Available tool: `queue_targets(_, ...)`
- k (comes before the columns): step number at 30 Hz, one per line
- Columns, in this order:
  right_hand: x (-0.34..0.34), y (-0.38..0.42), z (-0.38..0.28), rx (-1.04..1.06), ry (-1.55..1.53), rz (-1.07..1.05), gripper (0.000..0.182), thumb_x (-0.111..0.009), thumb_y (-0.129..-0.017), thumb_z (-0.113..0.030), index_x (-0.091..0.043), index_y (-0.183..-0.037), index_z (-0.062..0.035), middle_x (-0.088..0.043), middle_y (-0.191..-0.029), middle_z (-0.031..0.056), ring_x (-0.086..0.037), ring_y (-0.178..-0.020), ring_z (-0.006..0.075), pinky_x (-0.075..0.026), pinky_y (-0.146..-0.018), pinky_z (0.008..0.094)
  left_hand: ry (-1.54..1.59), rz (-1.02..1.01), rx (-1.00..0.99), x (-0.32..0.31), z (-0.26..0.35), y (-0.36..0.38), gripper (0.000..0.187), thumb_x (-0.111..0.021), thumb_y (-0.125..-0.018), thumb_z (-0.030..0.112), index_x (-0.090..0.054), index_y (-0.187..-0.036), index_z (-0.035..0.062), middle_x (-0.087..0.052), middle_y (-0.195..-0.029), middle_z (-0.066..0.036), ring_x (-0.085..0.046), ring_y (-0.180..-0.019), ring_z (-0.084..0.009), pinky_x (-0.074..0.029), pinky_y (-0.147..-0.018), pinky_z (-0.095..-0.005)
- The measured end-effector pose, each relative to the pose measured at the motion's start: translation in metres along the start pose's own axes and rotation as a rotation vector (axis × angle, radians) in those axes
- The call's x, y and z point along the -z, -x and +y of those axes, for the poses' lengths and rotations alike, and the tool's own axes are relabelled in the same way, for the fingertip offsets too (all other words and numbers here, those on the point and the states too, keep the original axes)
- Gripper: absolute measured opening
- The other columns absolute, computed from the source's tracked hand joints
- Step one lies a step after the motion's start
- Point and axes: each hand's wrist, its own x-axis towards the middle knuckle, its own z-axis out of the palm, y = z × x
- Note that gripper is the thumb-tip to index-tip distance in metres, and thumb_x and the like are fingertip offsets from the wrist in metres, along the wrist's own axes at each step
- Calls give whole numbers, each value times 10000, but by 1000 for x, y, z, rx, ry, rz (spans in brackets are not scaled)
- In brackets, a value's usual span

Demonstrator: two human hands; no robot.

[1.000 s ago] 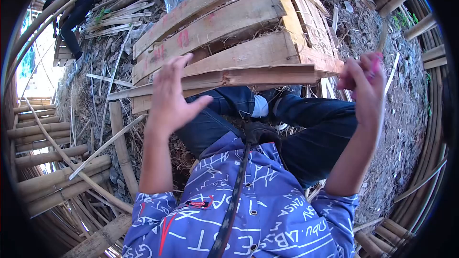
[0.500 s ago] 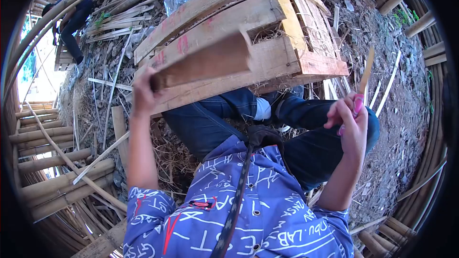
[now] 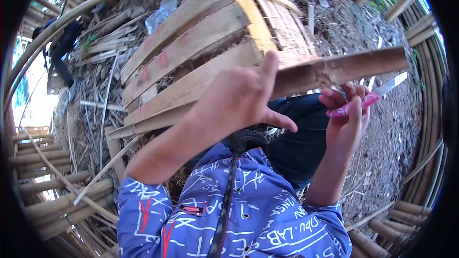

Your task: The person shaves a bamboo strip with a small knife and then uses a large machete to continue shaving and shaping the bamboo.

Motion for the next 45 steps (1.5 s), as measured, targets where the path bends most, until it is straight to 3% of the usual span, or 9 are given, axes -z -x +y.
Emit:
queue_targets(2,10,-8,-11,20,30,91,309,-650,-886,-203,-424,-1020,-40,-619,-947,154,-684,-693,235,-563,-555,279,-7,-16,-57,-9,22,-18,1118,-544,-579,816,-425,-1107,-162,-540,-534,-110,-625,-500,-262,-498,-451,-323)
queue_targets(7,31,-27,-37,131,181,302,210,-647,-812,-88,-534,-976,-21,-630,-757,68,-602,-459,157,-478,-424,224,245,-39,9,-23,53,-40,938,-722,-647,635,-332,-1230,12,-606,-736,-188,-657,-702,-350,-518,-619,-407)
queue_targets(13,90,-53,-79,267,92,574,166,-656,-790,-83,-570,-929,-52,-639,-779,50,-644,-592,139,-539,-486,229,330,-6,38,-21,48,-3,775,-765,-701,105,-331,-1342,63,-606,-754,-100,-637,-671,-301,-493,-603,-386)
queue_targets(16,121,-68,-91,268,104,600,164,-690,-784,-104,-595,-909,-57,-632,-784,46,-630,-615,130,-527,-508,228,289,17,31,-37,31,26,711,-729,-671,59,-393,-1297,58,-597,-734,-99,-632,-659,-287,-489,-595,-380)
queue_targets(31,157,-159,-65,198,179,499,247,-721,-754,-43,-493,-767,-134,-628,-738,35,-590,-538,105,-489,-472,216,310,-223,306,-33,13,59,623,-768,-665,193,-488,-1209,76,-620,-755,-131,-649,-680,-314,-514,-615,-389)
queue_targets(36,154,-183,-58,134,296,384,185,-693,-817,-129,-562,-921,-50,-643,-769,60,-638,-607,137,-538,-492,243,458,-406,341,-29,3,60,480,-771,-755,358,-546,-1026,31,-626,-742,-195,-644,-694,-354,-498,-613,-385)
queue_targets(39,135,-170,-60,99,334,418,207,-688,-849,-207,-570,-893,-43,-644,-765,75,-642,-608,148,-540,-492,249,572,-428,353,-35,4,58,455,-804,-734,334,-539,-910,9,-587,-664,-134,-615,-567,-204,-480,-548,-297)
queue_targets(41,131,-148,-60,109,387,425,297,-636,-901,-329,-566,-855,-44,-635,-740,78,-632,-575,137,-542,-493,252,726,-558,520,-38,6,57,513,-736,-797,409,-497,-939,-22,-592,-733,-248,-621,-711,-415,-465,-592,-392)
queue_targets(45,136,-93,-42,27,575,239,405,-527,-941,-471,-562,-841,-80,-612,-681,44,-562,-466,99,-443,-418,191,782,-581,529,-36,10,48,506,-722,-815,400,-471,-919,-27,-578,-728,-264,-608,-715,-440,-456,-585,-394)
